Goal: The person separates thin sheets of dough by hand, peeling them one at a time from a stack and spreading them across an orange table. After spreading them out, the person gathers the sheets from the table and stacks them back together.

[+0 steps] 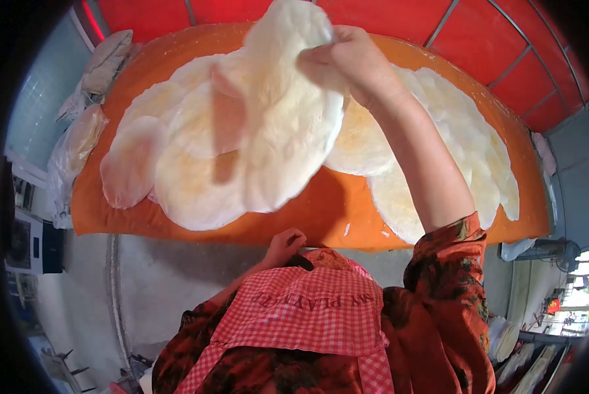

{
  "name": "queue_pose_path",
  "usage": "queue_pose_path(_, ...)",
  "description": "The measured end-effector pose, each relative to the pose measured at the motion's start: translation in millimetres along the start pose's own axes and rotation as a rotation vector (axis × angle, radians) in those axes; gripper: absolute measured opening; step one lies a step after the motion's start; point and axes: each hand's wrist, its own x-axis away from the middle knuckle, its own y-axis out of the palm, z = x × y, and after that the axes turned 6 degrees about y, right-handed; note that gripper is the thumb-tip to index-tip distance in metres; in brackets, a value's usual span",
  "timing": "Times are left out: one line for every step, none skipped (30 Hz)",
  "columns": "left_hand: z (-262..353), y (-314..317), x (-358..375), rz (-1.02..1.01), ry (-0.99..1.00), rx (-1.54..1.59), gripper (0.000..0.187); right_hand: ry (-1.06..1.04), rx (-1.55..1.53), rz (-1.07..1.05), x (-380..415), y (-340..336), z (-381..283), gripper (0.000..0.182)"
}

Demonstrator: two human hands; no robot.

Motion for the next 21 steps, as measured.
queue_pose_path(-7,-1,3,0.023,0.033,0.011,0.012,0.02,-0.176,-0.006,3,-2,-1,0.025)
queue_pose_path(-13,-1,5,0.04,0.069,0.021,0.012,0.072,0.036,0.033,4,-1,6,0.025)
queue_pose_path(-20,-2,5,0.048,0.057,0.041,0.011,0.125,0.25,0.085,3,-2,22,0.026)
queue_pose_path(-26,-3,5,0.045,0.048,0.061,0.01,0.154,0.208,0.155,-22,-2,76,0.031)
queue_pose_path(-29,-3,4,0.04,0.039,0.081,0.009,0.383,0.412,0.238,-16,9,83,0.038)
queue_pose_path(-28,-3,4,0.014,0.013,0.077,0.009,0.245,0.379,0.179,-26,11,142,0.041)
queue_pose_path(-25,-5,3,-0.005,-0.013,0.069,0.008,0.367,0.306,0.134,-9,21,152,0.042)
queue_pose_path(-22,-7,2,-0.018,-0.038,0.057,0.008,0.394,0.208,0.141,-10,28,198,0.033)
queue_pose_path(-18,-8,0,-0.021,-0.014,0.015,0.008,0.48,0.0,0.126,-2,26,233,0.027)
queue_pose_path(-15,-8,-1,-0.023,0.007,-0.027,0.008,0.561,-0.213,0.106,3,24,269,0.021)
queue_pose_path(-14,-9,-1,-0.025,0.026,-0.07,0.008,0.51,-0.266,0.184,2,16,323,0.015)
queue_pose_path(-16,-10,-1,-0.009,0.081,-0.131,0.007,0.456,-0.316,0.26,2,4,365,0.01)
queue_pose_path(-20,-10,-3,0.012,0.138,-0.189,0.007,0.342,-0.093,0.448,6,-12,376,0.013)
queue_pose_path(-22,-8,-4,0.036,0.192,-0.244,0.007,0.269,0.156,0.655,11,-27,388,0.018)
queue_pose_path(-22,-5,-6,0.086,0.28,-0.308,0.007,0.313,0.182,0.751,8,-45,414,0.018)
queue_pose_path(-22,-1,-10,0.078,0.397,-0.399,0.007,0.401,0.044,0.766,0,-67,448,0.017)
queue_pose_path(-21,1,-16,0.07,0.514,-0.492,0.007,0.473,-0.229,0.706,-16,-91,494,0.017)
queue_pose_path(-19,4,-20,0.061,0.631,-0.586,0.007,0.499,-0.44,0.673,-22,-111,539,0.018)
queue_pose_path(-16,10,-19,0.033,0.535,-0.544,0.007,0.512,-0.518,0.7,-15,-114,526,0.019)
queue_pose_path(-12,20,-17,0.009,0.44,-0.502,0.008,0.523,-0.595,0.724,-9,-117,510,0.02)
queue_pose_path(-8,27,-15,-0.011,0.347,-0.46,0.008,0.533,-0.674,0.743,-4,-118,492,0.021)
